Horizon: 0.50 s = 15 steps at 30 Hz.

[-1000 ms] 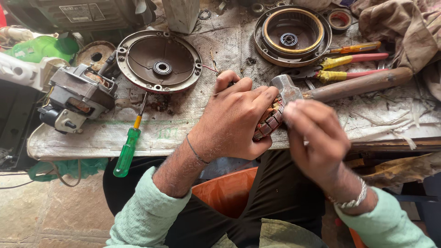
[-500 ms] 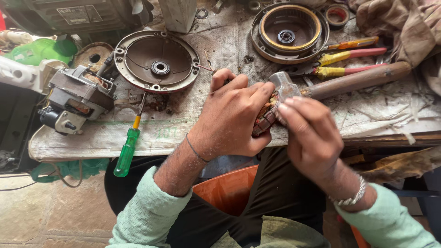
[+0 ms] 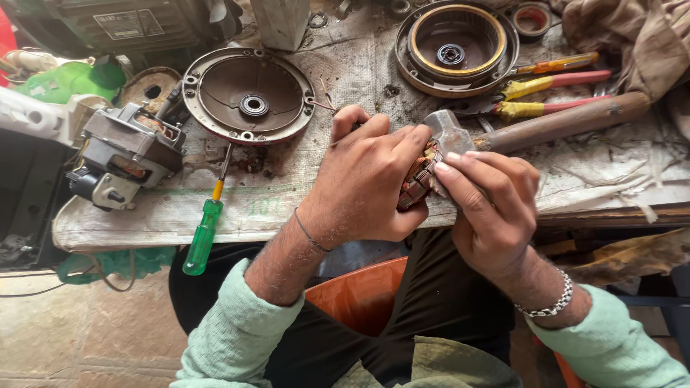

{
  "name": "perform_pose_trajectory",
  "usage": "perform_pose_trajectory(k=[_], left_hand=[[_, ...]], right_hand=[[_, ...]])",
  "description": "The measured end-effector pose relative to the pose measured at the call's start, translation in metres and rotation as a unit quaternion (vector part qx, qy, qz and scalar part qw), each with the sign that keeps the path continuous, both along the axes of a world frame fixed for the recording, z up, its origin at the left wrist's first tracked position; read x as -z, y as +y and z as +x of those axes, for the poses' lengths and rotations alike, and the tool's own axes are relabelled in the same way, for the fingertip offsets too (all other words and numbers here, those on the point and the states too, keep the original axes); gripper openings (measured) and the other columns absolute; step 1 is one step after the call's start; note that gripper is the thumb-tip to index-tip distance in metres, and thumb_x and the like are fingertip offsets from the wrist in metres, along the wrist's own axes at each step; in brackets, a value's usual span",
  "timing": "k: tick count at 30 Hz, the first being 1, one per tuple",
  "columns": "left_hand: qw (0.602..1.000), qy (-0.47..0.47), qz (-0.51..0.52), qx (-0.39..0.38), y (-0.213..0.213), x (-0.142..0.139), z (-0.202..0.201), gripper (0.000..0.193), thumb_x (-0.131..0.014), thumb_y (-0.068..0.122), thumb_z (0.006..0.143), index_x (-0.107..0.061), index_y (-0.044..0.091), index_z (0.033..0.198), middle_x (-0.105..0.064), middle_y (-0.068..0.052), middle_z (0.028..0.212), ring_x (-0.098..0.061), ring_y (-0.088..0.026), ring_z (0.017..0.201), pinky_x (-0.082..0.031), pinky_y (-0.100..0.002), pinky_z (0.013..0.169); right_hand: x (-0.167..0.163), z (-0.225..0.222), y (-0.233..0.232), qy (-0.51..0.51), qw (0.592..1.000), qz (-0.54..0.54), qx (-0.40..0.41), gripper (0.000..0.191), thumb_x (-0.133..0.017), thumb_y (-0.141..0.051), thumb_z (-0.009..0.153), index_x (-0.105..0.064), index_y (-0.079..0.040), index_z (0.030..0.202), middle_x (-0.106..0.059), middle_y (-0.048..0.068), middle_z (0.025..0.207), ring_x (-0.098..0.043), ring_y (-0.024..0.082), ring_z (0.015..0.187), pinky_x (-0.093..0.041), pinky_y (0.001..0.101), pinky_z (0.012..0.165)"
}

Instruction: The person holds a cylindrical motor armature and repeatedly scrapes its copper windings with a small metal tool. They rotate the armature to access different sections and continue scraping throughout the clip. The work is performed at a cluttered bench with other motor parts and tools nearby.

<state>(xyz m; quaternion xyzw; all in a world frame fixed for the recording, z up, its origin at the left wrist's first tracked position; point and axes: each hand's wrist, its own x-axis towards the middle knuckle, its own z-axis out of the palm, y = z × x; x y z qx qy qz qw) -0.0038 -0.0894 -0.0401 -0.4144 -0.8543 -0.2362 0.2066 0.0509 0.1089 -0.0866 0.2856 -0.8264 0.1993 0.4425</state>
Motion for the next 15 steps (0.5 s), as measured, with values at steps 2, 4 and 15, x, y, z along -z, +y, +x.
perform_pose_trajectory(k=[2,4,15], left_hand=[[1.0,0.01,0.0,-0.001,0.0,-0.0002,-0.0001,0.079,-0.082,0.033,0.058,-0.058,-0.003,0.124,-0.073,-0.013,0.106,-0.063,-0.03,0.096,-0.038,-0.044,0.102],[1.0,0.013,-0.006,-0.005,-0.0004,-0.0008,-0.0017,0.079,-0.082,0.033,0.057,-0.058,-0.003,0.124,-0.073,-0.014,0.105,-0.063,-0.03,0.095,-0.038,-0.044,0.102],[1.0,-0.006,-0.015,-0.009,0.0018,-0.0012,-0.0016,0.076,-0.08,0.031,0.057,-0.059,-0.001,0.122,-0.073,-0.013,0.104,-0.063,-0.03,0.094,-0.038,-0.043,0.103]], right_hand=[[0.0029,0.0006,-0.0008,0.011,0.999,0.007,-0.037,0.03,-0.068,0.007,0.091,-0.073,0.002,0.121,-0.067,0.013,0.124,-0.065,0.032,0.112,-0.051,0.0449,0.098],[0.0055,-0.0005,-0.001,0.025,0.998,0.014,-0.061,0.028,-0.072,0.004,0.091,-0.074,0.003,0.119,-0.067,0.014,0.123,-0.065,0.03,0.106,-0.05,0.0436,0.093],[0.0055,-0.0031,0.0016,-0.03,0.995,-0.056,-0.077,0.034,-0.068,0.014,0.093,-0.071,0.001,0.124,-0.067,0.014,0.126,-0.066,0.032,0.111,-0.055,0.0378,0.091]])
